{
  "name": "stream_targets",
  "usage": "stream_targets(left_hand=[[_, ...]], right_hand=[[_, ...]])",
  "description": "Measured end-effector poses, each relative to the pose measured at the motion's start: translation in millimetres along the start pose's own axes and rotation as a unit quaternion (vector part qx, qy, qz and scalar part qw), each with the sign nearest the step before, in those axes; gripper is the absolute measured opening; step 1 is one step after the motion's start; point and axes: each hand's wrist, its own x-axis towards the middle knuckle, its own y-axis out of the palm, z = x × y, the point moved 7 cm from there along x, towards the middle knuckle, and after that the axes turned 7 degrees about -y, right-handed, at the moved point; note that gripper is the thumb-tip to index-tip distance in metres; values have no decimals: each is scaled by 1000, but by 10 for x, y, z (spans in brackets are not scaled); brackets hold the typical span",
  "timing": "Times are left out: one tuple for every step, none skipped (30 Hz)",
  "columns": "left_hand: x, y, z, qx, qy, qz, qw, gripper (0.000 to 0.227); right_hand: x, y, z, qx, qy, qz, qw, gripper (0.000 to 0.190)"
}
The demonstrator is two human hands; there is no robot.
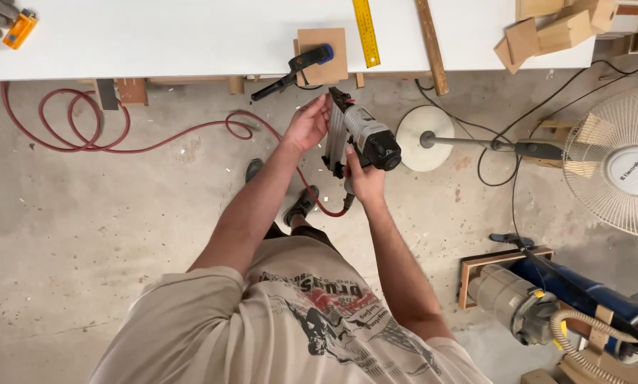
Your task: The person assembles small wooden blocks on a white workbench. They apply glue to a block, attach it to another piece, and use a try square to check alignment. The person then clamps the assembly and uses a nail gun to fasten the pieces together.
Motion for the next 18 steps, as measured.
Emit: stream_targets(left_hand=[[-45, 101, -25, -3, -2, -4, 1000, 19], [-92, 221, -66, -16, 5, 7, 1000, 13], [-113, 361, -127, -30, 13, 19, 999, 9], [-119, 366, -120, -33, 14, 17, 999, 9], [-108, 398, -137, -53, 17, 26, 998, 8], [-99, 434, -153, -74, 21, 34, 996, 7], [15, 292, -98, -76, 19, 35, 996, 7], [132, 164, -33, -72, 13, 42, 996, 9], [264, 46, 24, -66, 7, 50, 997, 11], [318, 17, 23, -67, 6, 52, 996, 11], [348, -40, 55, -79, -26, 50, 995, 9], [375, -97, 85, -91, -57, 49, 993, 6], [471, -206, 117, -92, -57, 49, 993, 6], [566, -302, 170, -86, -72, 56, 992, 9], [681, -381, 212, -79, -87, 65, 991, 11], [796, -453, 228, -79, -87, 67, 991, 11], [872, -555, 278, -76, -90, 66, 991, 12], [948, -656, 331, -73, -93, 66, 991, 13]], right_hand=[[18, 22, -50, -1, 4, 2, 1000, 55], [35, 42, -88, -10, 1, 4, 1000, 55], [84, 55, -117, -18, -4, 6, 1000, 55], [85, 57, -120, -20, -3, 8, 1000, 55], [110, 59, -113, -28, -5, 11, 1000, 55], [132, 57, -102, -37, -7, 13, 999, 55], [135, 68, -108, -39, -6, 12, 999, 55], [140, 78, -117, -42, -3, 15, 999, 55], [158, 89, -126, -45, -2, 16, 999, 55], [182, 73, -129, -47, -3, 14, 999, 55], [192, 78, -138, -52, 2, 14, 999, 56], [203, 85, -147, -57, 7, 14, 998, 57], [199, 105, -149, -58, 7, 14, 998, 57], [196, 121, -153, -54, 8, 11, 998, 57], [212, 131, -153, -50, 8, 7, 999, 56], [239, 136, -117, -51, 6, 6, 999, 56], [229, 142, -85, -53, 3, 4, 999, 57], [220, 147, -54, -55, 1, 1, 998, 57]])
